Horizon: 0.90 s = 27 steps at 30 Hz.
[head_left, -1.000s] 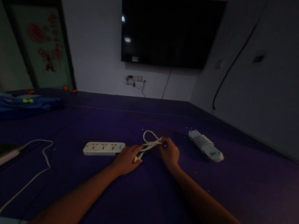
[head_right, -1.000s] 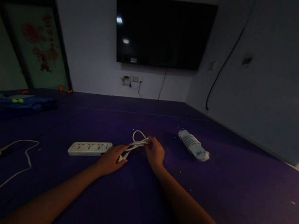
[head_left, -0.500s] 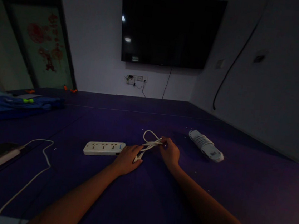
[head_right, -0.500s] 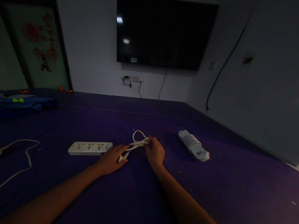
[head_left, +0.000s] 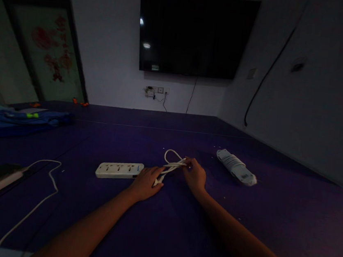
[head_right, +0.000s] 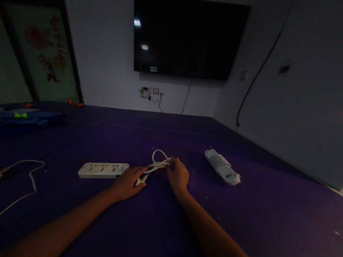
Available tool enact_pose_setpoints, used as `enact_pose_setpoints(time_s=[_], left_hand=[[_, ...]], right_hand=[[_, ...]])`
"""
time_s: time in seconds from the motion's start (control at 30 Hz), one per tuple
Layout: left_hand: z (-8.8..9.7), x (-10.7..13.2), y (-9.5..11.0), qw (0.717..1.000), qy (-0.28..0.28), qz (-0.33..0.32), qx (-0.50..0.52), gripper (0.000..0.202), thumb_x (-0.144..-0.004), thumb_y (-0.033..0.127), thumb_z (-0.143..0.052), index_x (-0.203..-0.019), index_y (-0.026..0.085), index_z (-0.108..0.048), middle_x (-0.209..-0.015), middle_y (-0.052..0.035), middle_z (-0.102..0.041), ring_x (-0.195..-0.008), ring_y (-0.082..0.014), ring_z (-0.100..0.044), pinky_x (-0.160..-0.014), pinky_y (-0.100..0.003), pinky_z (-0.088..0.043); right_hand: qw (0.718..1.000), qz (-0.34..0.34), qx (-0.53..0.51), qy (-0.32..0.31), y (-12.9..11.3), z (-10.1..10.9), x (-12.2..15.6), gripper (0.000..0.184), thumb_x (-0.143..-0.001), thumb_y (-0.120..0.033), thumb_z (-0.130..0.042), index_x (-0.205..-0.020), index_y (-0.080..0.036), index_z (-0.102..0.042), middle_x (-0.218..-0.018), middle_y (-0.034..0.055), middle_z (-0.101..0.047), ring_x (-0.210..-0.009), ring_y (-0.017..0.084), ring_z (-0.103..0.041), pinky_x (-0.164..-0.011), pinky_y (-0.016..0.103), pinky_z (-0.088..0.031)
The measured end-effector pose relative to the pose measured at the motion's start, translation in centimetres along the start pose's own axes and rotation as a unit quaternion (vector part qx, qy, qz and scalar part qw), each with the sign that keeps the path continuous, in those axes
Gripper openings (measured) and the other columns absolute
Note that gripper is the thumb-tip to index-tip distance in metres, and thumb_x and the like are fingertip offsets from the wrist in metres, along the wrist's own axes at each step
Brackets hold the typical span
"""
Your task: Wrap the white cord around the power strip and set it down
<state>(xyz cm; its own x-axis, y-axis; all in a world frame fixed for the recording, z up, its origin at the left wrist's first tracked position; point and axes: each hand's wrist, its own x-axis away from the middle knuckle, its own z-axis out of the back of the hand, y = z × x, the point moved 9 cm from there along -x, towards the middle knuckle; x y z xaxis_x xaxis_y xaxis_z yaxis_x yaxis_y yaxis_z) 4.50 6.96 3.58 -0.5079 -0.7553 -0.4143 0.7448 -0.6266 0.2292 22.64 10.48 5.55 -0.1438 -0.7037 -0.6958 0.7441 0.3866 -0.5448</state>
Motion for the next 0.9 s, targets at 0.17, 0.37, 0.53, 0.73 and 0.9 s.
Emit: enact_pose_setpoints(time_s=[0.17, 0.37, 0.53, 0.73, 0.9], left_hand=[[0.04, 0.0, 0.09, 1.0, -0.001, -0.002, 0.001, 0.055, -0.081, 0.033, -0.051, -0.133, 0.021, -0.036, -0.123, -0.0103, -0.054, -0.113, -0.025, -0.049, -0.094, -0.041, -0.039], [0.21, 0.02, 0.2, 1.0, 0.0, -0.001, 0.002, 0.054, -0.081, 0.032, -0.052, -0.132, 0.021, -0.037, -0.123, -0.0103, -0.054, -0.113, -0.0249, -0.049, -0.094, -0.04, -0.038], [0.2, 0.0, 0.2, 1.0, 0.0, -0.001, 0.002, 0.054, -0.081, 0.033, -0.051, -0.132, 0.021, -0.037, -0.122, -0.0101, -0.055, -0.112, -0.0249, -0.05, -0.094, -0.04, -0.039], [0.12, -0.01, 0.21, 1.0, -0.004, -0.003, -0.001, 0.054, -0.082, 0.032, -0.051, -0.132, 0.02, -0.037, -0.121, -0.0107, -0.055, -0.112, -0.0249, -0.05, -0.094, -0.04, -0.038], [0.07, 0.01, 0.15, 1.0, 0.0, -0.004, 0.004, 0.054, -0.081, 0.032, -0.052, -0.132, 0.022, -0.037, -0.12, -0.0098, -0.055, -0.111, -0.0243, -0.05, -0.093, -0.04, -0.039]], right_hand=[[1.0, 0.002, -0.01, 0.001, 0.02, 0.03, -0.07, 0.004, -0.074, -0.024, -0.054, -0.077, -0.023, -0.052, -0.094, 0.0016, -0.069, -0.081, 0.019, -0.065, -0.069, 0.03, -0.049], [1.0, -0.002, -0.007, 0.001, 0.25, -0.1, -0.09, 0.005, -0.073, -0.022, -0.054, -0.076, -0.024, -0.051, -0.096, 0.0016, -0.069, -0.081, 0.02, -0.065, -0.068, 0.031, -0.049], [1.0, 0.006, -0.014, 0.001, 0.04, 0.0, -0.01, 0.005, -0.073, -0.022, -0.053, -0.078, -0.024, -0.052, -0.093, 0.0015, -0.069, -0.081, 0.019, -0.065, -0.069, 0.03, -0.049], [1.0, -0.001, -0.005, 0.001, -0.1, 0.13, -0.05, 0.003, -0.074, -0.022, -0.053, -0.077, -0.024, -0.052, -0.096, 0.0018, -0.069, -0.08, 0.019, -0.065, -0.066, 0.029, -0.048], [1.0, -0.004, 0.001, -0.001, -0.03, 0.07, -0.02, 0.003, -0.073, -0.022, -0.054, -0.076, -0.024, -0.053, -0.09, 0.0015, -0.069, -0.078, 0.019, -0.065, -0.067, 0.03, -0.048]])
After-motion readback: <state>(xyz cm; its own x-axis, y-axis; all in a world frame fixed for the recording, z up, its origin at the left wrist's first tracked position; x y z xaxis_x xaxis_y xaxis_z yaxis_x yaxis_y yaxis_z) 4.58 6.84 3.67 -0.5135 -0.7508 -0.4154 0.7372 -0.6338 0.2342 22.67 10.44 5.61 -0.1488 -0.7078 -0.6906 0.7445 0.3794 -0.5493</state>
